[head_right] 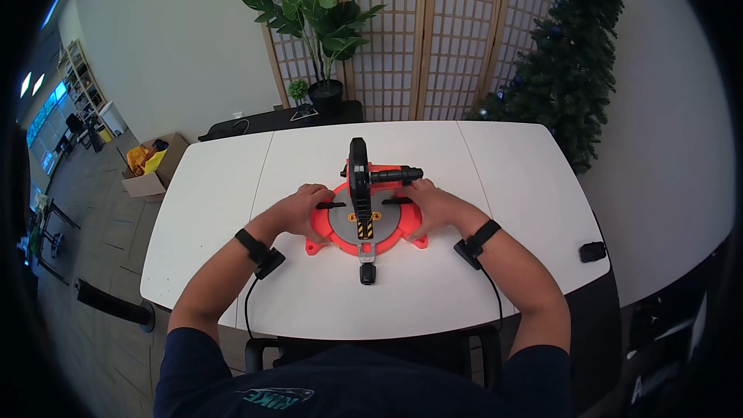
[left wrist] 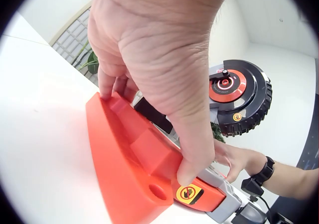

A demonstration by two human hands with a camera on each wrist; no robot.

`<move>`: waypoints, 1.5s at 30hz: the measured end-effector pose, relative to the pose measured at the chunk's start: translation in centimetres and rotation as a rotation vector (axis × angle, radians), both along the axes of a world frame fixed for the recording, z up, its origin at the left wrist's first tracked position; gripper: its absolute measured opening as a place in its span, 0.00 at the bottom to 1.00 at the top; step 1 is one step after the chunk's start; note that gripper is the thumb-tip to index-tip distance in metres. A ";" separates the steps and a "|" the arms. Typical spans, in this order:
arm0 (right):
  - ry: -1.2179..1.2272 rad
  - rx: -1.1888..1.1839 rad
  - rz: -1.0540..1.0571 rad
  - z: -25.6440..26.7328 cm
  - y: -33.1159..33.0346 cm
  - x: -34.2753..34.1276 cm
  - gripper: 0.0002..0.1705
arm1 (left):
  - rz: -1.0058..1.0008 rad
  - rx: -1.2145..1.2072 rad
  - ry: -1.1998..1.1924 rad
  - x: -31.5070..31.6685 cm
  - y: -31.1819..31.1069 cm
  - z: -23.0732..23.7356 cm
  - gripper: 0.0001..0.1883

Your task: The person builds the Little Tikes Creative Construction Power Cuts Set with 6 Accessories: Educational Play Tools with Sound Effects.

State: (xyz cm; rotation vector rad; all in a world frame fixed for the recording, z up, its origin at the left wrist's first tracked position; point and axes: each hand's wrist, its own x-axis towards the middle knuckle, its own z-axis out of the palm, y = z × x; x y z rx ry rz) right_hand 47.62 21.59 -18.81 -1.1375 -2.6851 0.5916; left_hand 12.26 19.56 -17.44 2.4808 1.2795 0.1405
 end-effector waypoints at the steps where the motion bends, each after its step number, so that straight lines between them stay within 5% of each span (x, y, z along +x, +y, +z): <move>1: 0.006 0.019 0.008 -0.1 0.0 0.0 0.59 | -0.006 0.001 -0.003 0.0 0.0 -0.1 0.52; 15: 0.044 0.022 0.032 0.0 -0.3 0.2 0.59 | 0.012 -0.031 -0.014 -0.7 -0.8 0.7 0.55; 21: 0.025 -0.152 -0.062 1.7 -1.3 1.0 0.60 | 0.085 -0.073 -0.102 -1.8 -1.7 1.8 0.52; 27: 0.093 -0.105 -0.059 4.2 -3.6 2.4 0.46 | 0.092 0.001 -0.201 -3.7 -2.7 2.7 0.32; 31: 0.171 -0.074 -0.121 4.2 -4.4 4.5 0.25 | 0.117 0.044 -0.221 -4.8 -4.3 4.6 0.15; 35: 0.308 -0.132 -0.235 4.7 -5.7 6.5 0.13 | 0.230 0.075 -0.331 -5.5 -7.1 7.0 0.14; 45: 0.358 0.121 -0.376 5.1 -8.4 14.9 0.10 | 0.363 0.192 -0.405 -13.6 -11.5 6.2 0.10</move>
